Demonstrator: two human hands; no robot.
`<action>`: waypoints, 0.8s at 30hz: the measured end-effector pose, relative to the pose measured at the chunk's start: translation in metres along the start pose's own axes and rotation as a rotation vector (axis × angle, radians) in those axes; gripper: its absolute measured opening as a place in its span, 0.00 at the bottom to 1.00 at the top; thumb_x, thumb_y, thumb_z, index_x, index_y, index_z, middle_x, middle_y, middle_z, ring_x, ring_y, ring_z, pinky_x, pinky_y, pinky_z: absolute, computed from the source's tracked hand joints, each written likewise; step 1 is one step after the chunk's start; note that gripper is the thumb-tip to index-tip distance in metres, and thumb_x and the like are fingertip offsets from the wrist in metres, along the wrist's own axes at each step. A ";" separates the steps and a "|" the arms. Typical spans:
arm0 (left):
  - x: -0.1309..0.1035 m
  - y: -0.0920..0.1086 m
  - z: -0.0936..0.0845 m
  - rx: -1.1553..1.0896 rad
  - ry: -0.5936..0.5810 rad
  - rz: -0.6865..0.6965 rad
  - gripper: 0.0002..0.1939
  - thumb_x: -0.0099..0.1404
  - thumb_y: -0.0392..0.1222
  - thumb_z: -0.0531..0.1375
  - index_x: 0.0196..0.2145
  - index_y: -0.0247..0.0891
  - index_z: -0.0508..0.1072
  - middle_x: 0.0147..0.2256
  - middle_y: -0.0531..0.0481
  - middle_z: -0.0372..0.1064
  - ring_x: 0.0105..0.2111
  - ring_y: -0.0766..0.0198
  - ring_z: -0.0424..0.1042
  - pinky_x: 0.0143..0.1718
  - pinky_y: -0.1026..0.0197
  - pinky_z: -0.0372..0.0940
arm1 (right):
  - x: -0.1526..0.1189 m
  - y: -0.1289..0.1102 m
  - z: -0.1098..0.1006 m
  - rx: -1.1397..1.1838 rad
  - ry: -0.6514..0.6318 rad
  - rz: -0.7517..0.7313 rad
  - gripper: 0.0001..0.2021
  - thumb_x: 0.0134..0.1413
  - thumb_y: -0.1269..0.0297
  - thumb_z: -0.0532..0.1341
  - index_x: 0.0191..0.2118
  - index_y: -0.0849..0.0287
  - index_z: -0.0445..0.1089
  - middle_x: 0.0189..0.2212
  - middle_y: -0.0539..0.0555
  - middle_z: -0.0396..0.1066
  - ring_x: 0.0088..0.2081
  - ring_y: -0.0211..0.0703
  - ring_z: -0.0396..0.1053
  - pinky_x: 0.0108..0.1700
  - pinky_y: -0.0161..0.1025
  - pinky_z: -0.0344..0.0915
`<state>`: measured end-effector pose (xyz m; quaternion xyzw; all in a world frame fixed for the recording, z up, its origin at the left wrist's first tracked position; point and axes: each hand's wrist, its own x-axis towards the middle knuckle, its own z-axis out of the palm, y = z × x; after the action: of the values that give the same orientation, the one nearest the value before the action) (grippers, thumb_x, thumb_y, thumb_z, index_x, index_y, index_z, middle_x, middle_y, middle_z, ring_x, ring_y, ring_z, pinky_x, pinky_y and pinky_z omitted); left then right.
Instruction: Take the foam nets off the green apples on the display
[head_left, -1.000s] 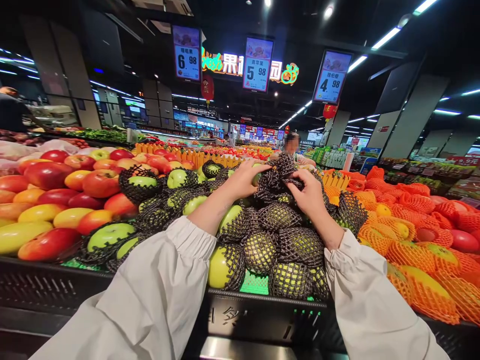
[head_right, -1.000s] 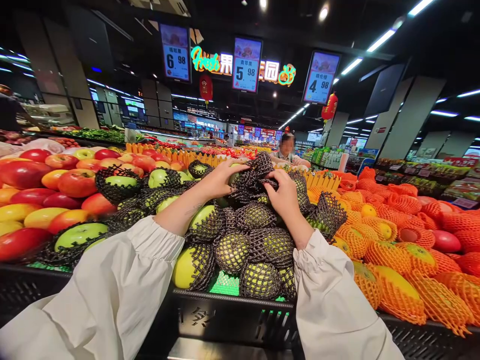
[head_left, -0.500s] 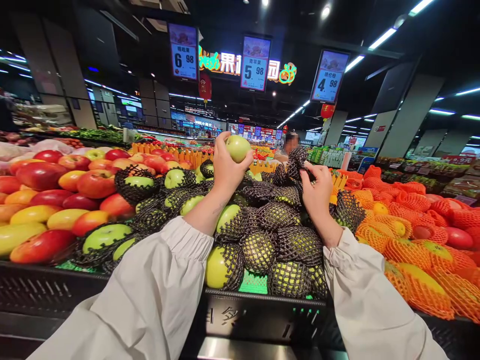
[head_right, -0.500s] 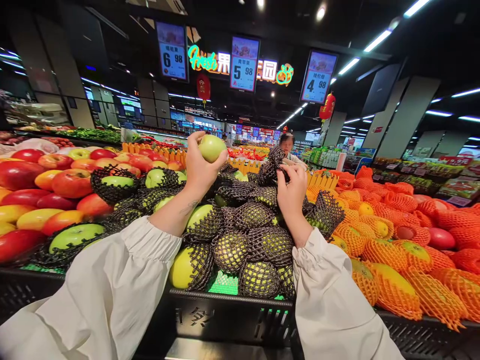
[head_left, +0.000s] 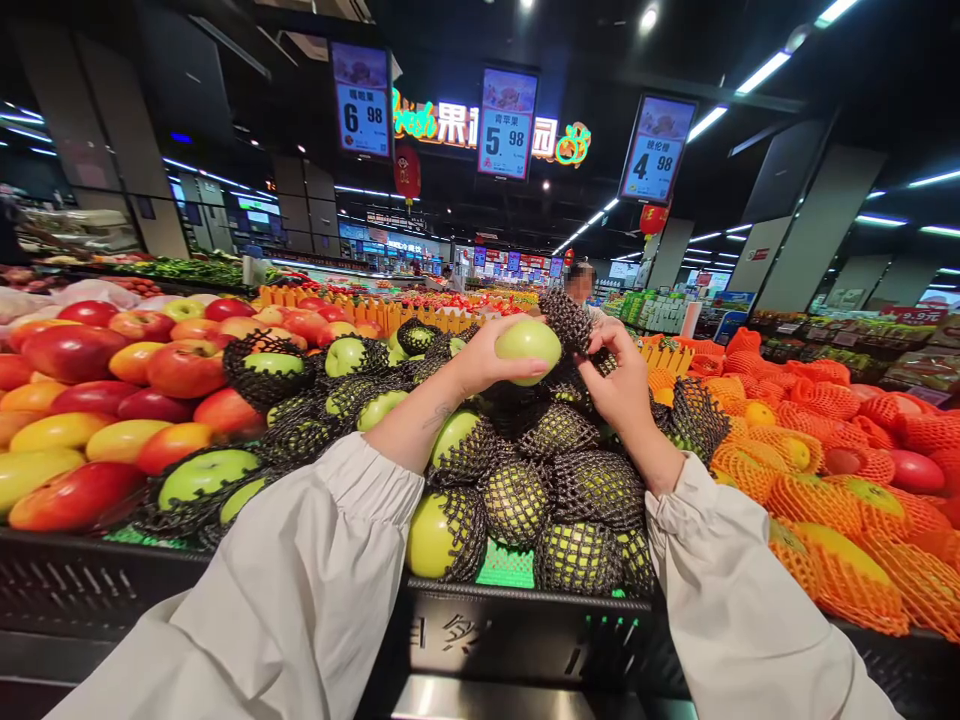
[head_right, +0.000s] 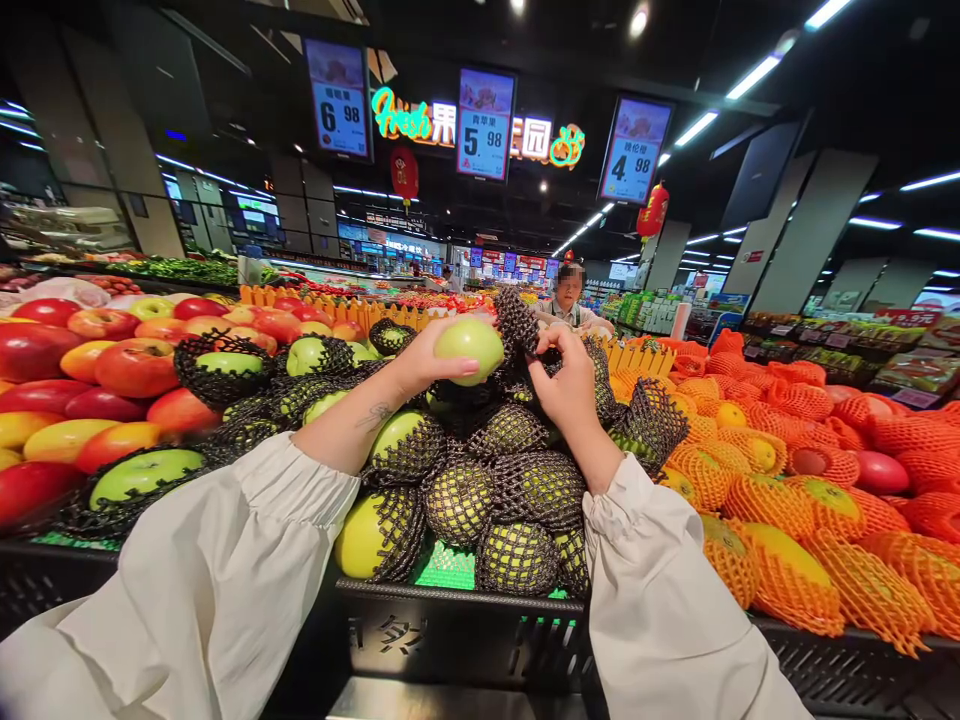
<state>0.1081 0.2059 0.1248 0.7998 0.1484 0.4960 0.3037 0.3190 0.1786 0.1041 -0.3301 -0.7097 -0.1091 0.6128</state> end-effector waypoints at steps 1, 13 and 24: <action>0.000 0.000 0.000 -0.008 -0.040 -0.026 0.38 0.43 0.61 0.70 0.45 0.32 0.72 0.42 0.40 0.74 0.42 0.52 0.75 0.47 0.50 0.70 | 0.000 -0.001 0.000 0.002 -0.029 -0.008 0.06 0.50 0.66 0.61 0.31 0.53 0.60 0.36 0.54 0.70 0.46 0.50 0.70 0.54 0.50 0.66; -0.002 -0.002 0.001 0.366 0.089 -0.076 0.34 0.44 0.59 0.71 0.43 0.34 0.72 0.43 0.41 0.72 0.45 0.49 0.72 0.50 0.46 0.67 | -0.001 -0.005 0.001 0.123 0.046 0.055 0.11 0.50 0.62 0.67 0.35 0.54 0.64 0.33 0.49 0.69 0.35 0.42 0.68 0.41 0.41 0.67; 0.000 -0.006 -0.001 0.613 0.259 0.151 0.33 0.46 0.55 0.71 0.47 0.37 0.70 0.50 0.40 0.72 0.52 0.47 0.71 0.58 0.45 0.63 | -0.002 0.003 0.007 0.221 -0.150 0.189 0.14 0.51 0.51 0.68 0.31 0.56 0.70 0.32 0.52 0.74 0.35 0.44 0.72 0.45 0.46 0.70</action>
<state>0.1073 0.2112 0.1213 0.7929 0.2685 0.5468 -0.0099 0.3148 0.1840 0.0994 -0.3334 -0.7268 0.0526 0.5982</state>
